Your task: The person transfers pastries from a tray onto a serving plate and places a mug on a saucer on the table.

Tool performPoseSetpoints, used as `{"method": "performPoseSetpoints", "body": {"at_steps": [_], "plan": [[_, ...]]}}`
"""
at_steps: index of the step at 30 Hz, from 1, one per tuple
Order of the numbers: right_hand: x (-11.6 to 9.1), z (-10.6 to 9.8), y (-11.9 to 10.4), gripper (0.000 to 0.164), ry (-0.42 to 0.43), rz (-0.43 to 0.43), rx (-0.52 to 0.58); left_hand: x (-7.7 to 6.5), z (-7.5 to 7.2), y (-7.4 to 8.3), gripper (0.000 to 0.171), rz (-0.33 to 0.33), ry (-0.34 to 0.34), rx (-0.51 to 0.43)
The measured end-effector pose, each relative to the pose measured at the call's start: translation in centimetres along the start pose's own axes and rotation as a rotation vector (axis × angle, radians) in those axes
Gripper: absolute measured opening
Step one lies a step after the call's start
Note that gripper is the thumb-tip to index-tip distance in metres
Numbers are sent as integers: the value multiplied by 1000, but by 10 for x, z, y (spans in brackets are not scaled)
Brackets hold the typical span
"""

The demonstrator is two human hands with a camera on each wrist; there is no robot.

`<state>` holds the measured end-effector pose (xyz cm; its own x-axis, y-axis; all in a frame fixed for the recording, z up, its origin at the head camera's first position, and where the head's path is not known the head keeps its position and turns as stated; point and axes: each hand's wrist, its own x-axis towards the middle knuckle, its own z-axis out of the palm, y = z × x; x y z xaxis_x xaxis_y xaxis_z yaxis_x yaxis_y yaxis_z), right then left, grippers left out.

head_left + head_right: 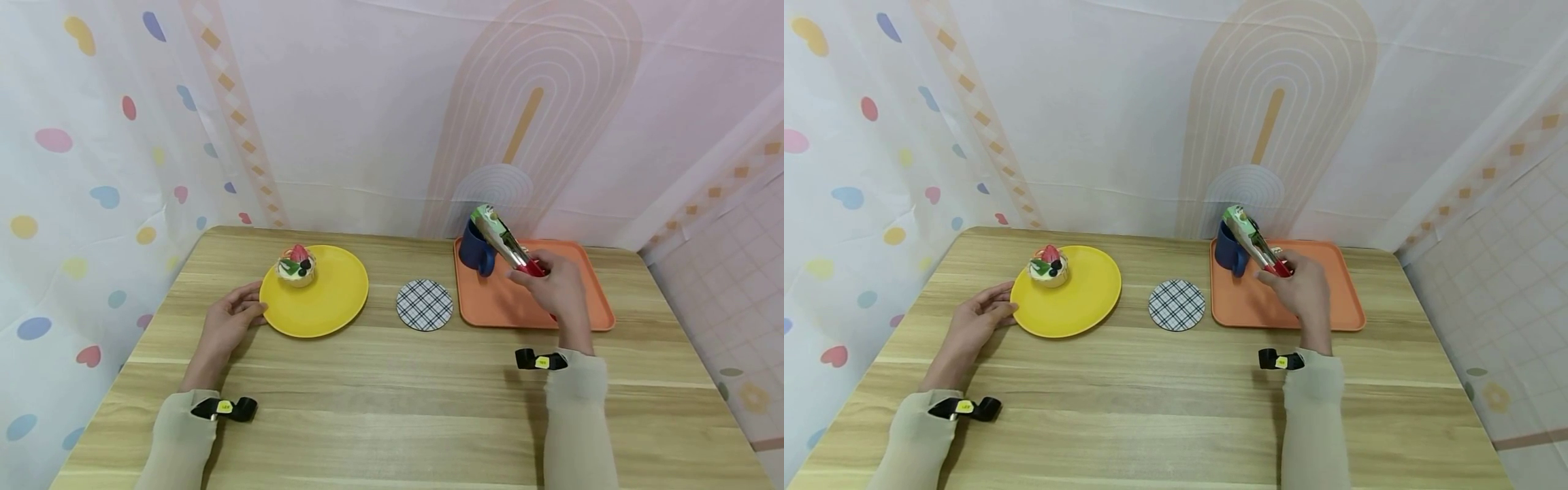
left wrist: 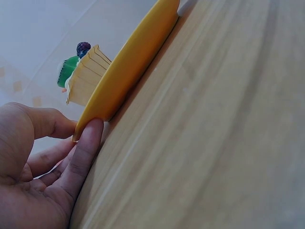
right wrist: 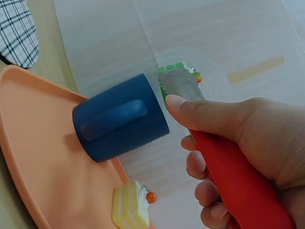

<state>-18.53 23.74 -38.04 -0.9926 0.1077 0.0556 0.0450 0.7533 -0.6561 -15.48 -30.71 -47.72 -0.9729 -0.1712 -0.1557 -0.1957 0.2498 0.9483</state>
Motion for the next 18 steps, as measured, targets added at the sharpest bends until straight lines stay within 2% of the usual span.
{"method": "performPoseSetpoints", "body": {"at_steps": [10,18], "plan": [[1,10,-7,32,7,-31,6,0,0,0,56,0,0,-2],[2,19,-13,35,13,-79,13,-3,1,2,55,11,-2,2]]}}
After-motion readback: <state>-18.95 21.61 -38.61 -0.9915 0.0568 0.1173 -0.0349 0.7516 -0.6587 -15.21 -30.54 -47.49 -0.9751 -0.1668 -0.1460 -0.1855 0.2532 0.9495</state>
